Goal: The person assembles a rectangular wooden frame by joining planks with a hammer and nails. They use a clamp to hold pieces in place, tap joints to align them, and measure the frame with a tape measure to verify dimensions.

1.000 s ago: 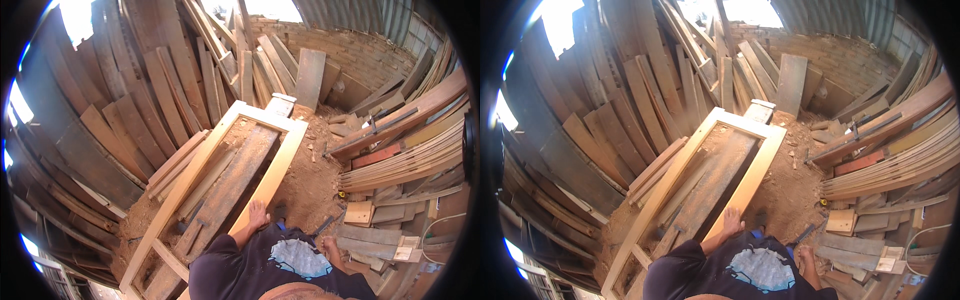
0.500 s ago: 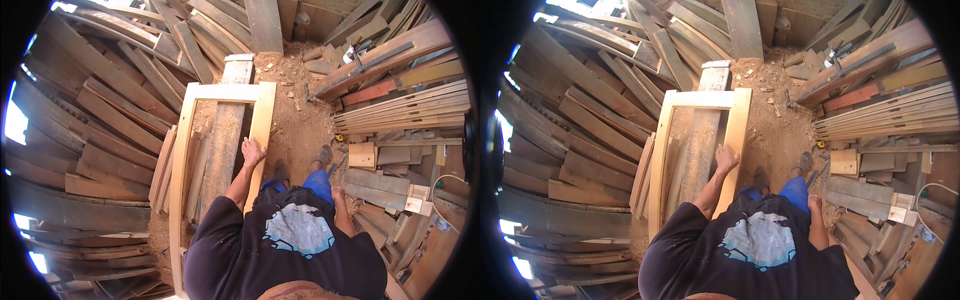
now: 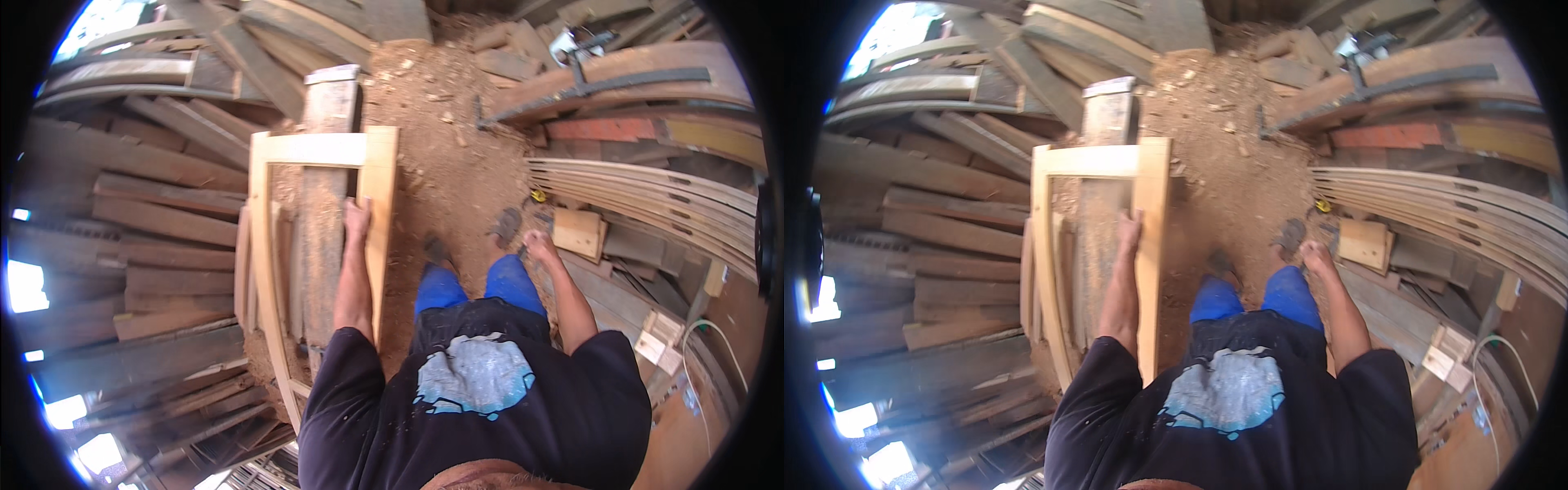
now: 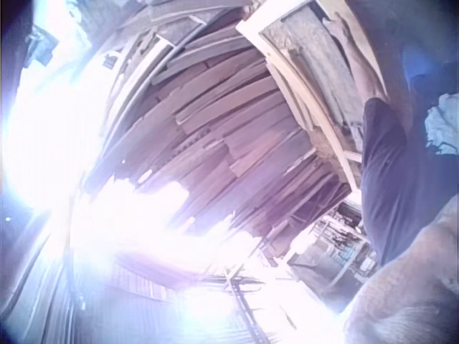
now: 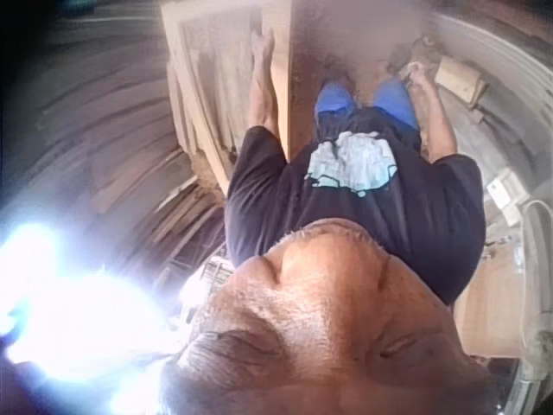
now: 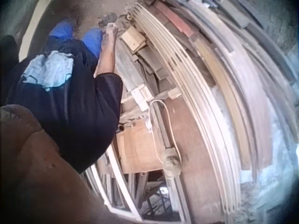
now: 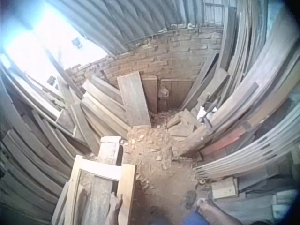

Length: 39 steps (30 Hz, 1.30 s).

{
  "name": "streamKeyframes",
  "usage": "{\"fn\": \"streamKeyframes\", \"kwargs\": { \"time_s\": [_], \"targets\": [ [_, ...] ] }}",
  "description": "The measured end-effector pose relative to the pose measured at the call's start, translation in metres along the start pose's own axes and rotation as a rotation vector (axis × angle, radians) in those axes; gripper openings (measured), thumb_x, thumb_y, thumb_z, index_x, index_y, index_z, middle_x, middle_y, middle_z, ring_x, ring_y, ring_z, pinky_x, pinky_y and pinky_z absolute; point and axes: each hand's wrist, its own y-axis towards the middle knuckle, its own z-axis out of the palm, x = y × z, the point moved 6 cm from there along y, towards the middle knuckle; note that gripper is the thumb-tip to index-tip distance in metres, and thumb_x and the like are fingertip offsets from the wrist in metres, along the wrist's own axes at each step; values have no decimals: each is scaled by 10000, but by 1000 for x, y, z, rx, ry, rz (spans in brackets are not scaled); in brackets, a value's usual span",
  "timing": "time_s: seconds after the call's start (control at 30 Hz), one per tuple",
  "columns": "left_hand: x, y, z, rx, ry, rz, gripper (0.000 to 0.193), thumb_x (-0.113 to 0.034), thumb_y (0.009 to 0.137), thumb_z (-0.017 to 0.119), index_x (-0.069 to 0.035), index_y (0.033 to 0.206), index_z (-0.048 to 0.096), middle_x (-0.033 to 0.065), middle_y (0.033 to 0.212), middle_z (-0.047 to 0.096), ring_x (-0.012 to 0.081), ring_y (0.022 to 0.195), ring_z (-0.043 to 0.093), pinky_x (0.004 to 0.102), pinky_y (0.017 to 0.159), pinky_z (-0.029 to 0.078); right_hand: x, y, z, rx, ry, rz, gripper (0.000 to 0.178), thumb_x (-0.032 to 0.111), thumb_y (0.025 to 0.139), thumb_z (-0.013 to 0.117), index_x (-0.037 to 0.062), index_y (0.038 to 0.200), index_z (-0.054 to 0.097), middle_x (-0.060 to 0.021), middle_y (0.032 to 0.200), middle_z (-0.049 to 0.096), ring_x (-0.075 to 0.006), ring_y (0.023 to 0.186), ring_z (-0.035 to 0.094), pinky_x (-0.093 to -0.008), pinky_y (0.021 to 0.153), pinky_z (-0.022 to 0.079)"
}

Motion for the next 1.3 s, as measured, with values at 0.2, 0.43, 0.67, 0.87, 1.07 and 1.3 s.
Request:
{"fn": "streamKeyframes", "kwargs": {
  "time_s": [0.2, 0.43, 0.67, 0.87, 1.07, 1.3],
  "targets": [
    [-3, 82, 16, 167, -481, -321, 568, -420, 908, 741, 102, 1106, 640, 123, 1014, 687, 194, 988, 625, 364, 821, 521, -57, 63, -51, -48, -120, 125, 293, 310, 948, 633, 41, 1040, 703, -159, 942, 727, -300, 906, 680, -410, 804, 520],
    [-8, 108, 24, 321, -1048, -327, 362, -141, 917, 725, 48, 1211, 631, 98, 1227, 674, 208, 1125, 628, 341, 1010, 481, -211, 193, -27, -151, -286, 191, 579, 363, 890, 689, -30, 1298, 571, -277, 1280, 627, -389, 1201, 610, -415, 1019, 482],
    [-56, 81, 7, -17, -765, -353, 322, -268, 988, 607, -64, 1236, 632, 50, 1229, 665, 201, 1164, 592, 393, 1056, 422, -364, 350, 40, 13, -101, 202, 650, 415, 966, 645, -17, 1429, 496, -167, 1383, 583, -288, 1226, 578, -394, 1070, 441],
    [-67, 73, 23, 434, -1120, -269, 424, -226, 995, 579, 0, 1353, 553, 173, 1292, 619, 327, 1185, 592, 492, 981, 496, -471, 459, 103, -37, -517, 219, 681, 409, 922, 681, -6, 1427, 492, -208, 1370, 583, -327, 1242, 570, -404, 1072, 432],
    [-70, 73, 21, 445, -1143, -290, 425, -204, 975, 586, 14, 1338, 563, 170, 1252, 644, 315, 1117, 625, 486, 940, 506, -512, 470, 104, -121, -637, 230, 716, 403, 878, 717, 4, 1426, 487, -249, 1358, 582, -367, 1258, 561, -415, 1073, 424],
    [-79, 79, 14, 172, -787, -322, 577, -288, 908, 697, -19, 1388, 525, 120, 1294, 622, 241, 1265, 542, 428, 1098, 421, -387, 339, 110, -170, -289, 56, 837, 341, 795, 774, 34, 1481, 405, -262, 1333, 586, -371, 1194, 603, -431, 999, 473]
  ]
}}
